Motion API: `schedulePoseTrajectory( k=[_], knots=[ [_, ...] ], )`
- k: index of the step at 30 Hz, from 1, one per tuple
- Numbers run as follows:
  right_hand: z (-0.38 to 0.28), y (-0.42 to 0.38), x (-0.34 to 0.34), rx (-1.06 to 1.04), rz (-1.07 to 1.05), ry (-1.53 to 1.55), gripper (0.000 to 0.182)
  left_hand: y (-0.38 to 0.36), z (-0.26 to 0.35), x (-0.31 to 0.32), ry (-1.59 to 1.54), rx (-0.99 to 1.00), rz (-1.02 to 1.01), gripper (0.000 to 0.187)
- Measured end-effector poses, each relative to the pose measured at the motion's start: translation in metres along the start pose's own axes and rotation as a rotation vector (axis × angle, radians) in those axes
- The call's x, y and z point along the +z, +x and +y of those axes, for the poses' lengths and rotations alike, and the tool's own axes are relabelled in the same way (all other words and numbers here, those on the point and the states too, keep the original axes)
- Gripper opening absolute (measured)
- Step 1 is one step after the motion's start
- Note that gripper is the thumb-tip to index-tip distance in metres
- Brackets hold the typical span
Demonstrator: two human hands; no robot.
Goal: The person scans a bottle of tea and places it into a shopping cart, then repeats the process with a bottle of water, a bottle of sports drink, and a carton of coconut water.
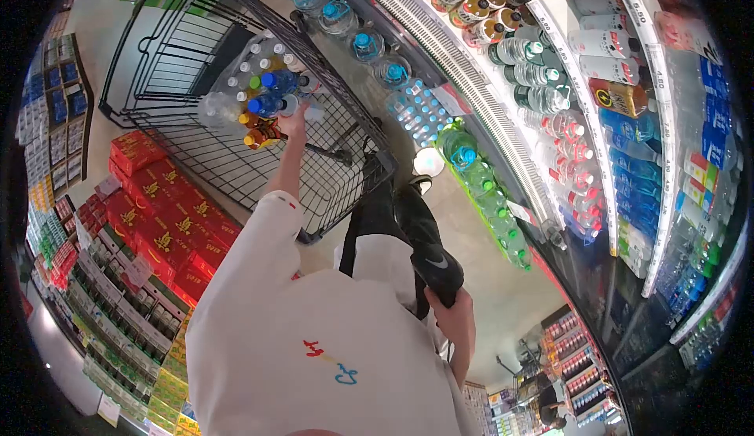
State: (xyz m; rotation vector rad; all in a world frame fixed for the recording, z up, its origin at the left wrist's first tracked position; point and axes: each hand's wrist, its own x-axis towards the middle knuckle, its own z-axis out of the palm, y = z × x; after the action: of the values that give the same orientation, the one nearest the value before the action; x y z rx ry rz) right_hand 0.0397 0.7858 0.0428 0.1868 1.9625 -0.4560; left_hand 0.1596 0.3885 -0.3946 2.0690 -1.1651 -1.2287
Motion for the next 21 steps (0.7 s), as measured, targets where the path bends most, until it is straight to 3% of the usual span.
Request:
schedulePoseTrajectory(
  k=[1, 5, 10, 11, 13, 15, 18, 19, 21],
  knots=[
    [-0.001, 0.001, 0.000, 0.023, -0.008, -0.007, 0.033, 0.013, -0.012, 0.006, -0.074, 0.075, -0.051, 0.077],
    [-0.008, 0.004, 0.001, 0.031, -0.005, 0.000, 0.033, 0.028, -0.033, 0.015, -0.279, 0.037, -0.145, 0.076],
    [-0.013, 0.009, -0.007, 0.090, -0.029, -0.045, 0.035, 0.022, -0.009, 0.000, -0.171, -0.045, -0.324, 0.077],
    [-0.010, 0.010, -0.008, 0.088, -0.010, -0.022, 0.035, 0.046, -0.038, 0.006, -0.167, 0.123, -0.345, 0.078],
    [0.000, 0.011, -0.011, -0.031, 0.047, 0.003, 0.039, 0.023, -0.002, -0.007, 0.153, 0.086, -0.305, 0.073],
    [0.001, 0.012, -0.019, -0.061, 0.056, 0.019, 0.041, 0.040, -0.017, -0.009, 0.280, 0.211, -0.335, 0.067],
    [0.007, 0.017, -0.034, -0.145, 0.061, 0.033, 0.045, 0.006, 0.000, -0.013, 0.322, 0.302, -0.067, 0.055],
    [0.008, 0.019, -0.039, -0.194, 0.061, 0.033, 0.046, -0.028, 0.022, -0.016, 0.266, 0.296, 0.065, 0.048],
    [0.005, 0.021, -0.054, -0.206, 0.052, 0.081, 0.046, -0.060, 0.042, -0.019, -0.049, 0.433, 0.066, 0.038]
  ],
)
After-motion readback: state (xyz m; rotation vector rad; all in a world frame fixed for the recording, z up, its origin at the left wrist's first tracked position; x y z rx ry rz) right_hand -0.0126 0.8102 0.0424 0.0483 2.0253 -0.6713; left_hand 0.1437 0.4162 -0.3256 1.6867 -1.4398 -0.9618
